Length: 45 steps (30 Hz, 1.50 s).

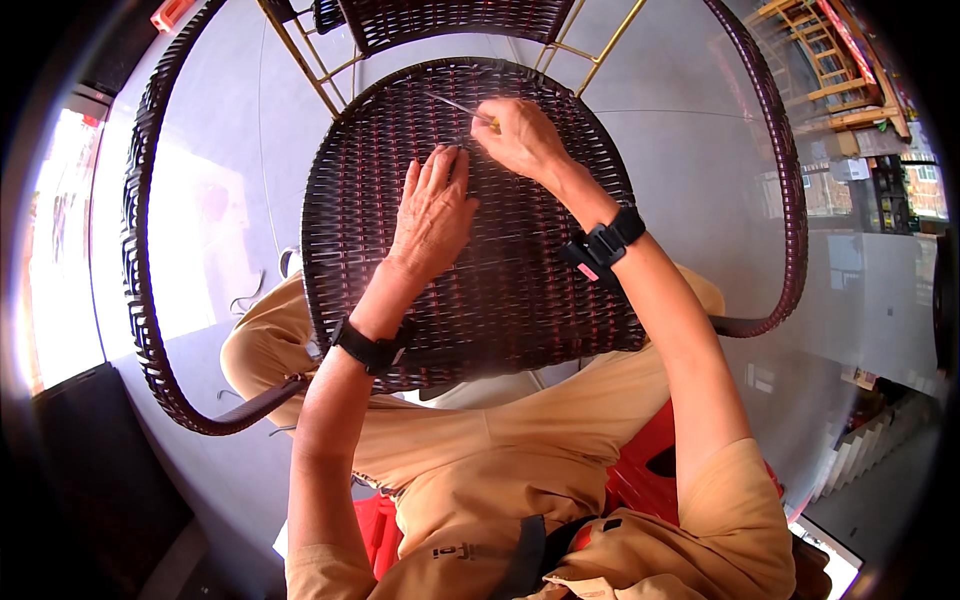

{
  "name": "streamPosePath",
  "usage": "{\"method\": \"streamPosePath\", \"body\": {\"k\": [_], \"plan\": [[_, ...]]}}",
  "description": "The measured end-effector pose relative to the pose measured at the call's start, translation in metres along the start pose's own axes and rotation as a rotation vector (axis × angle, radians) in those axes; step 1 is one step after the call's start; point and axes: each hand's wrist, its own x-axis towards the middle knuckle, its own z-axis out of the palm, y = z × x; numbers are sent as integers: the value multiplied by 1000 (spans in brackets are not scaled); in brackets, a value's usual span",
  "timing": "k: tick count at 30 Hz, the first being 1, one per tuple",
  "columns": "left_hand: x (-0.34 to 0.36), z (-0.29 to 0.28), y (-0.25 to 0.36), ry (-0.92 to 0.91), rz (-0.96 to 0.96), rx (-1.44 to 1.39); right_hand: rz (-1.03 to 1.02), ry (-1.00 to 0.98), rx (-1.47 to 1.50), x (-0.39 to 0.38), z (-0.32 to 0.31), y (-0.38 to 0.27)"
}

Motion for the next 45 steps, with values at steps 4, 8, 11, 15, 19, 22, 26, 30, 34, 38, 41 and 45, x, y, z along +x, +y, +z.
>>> {"method": "streamPosePath", "body": {"k": [4,8,11,15,19,22,26,30,34,38,41,45], "plan": [[-1,0,1,-32,5,22,-31,-46,11,8,10,4],[-4,3,-1,-13,13,23,-15,-131,206,14,4,5],[-3,0,2,-18,-3,22,101,-240,182,15,-2,-12],[-1,-3,2,-45,-1,-11,79,-125,17,14,9,-11],[-4,-1,0,-27,9,-18,24,-101,171,7,5,-8],[-5,3,-1,-8,2,-4,94,-49,225,0,8,-7],[-5,2,0,-15,-4,-9,73,8,246,-4,14,-3],[-4,0,0,-12,-6,-9,-2,91,203,-7,14,-6],[-4,-1,0,-3,-8,-28,-182,165,61,-5,20,-3],[-4,0,-1,4,-15,-52,-150,134,79,-10,23,0],[-2,-1,-2,5,-34,-97,-172,166,75,-10,24,2],[7,-9,-7,99,-14,-169,-160,218,78,-15,27,7]]}}
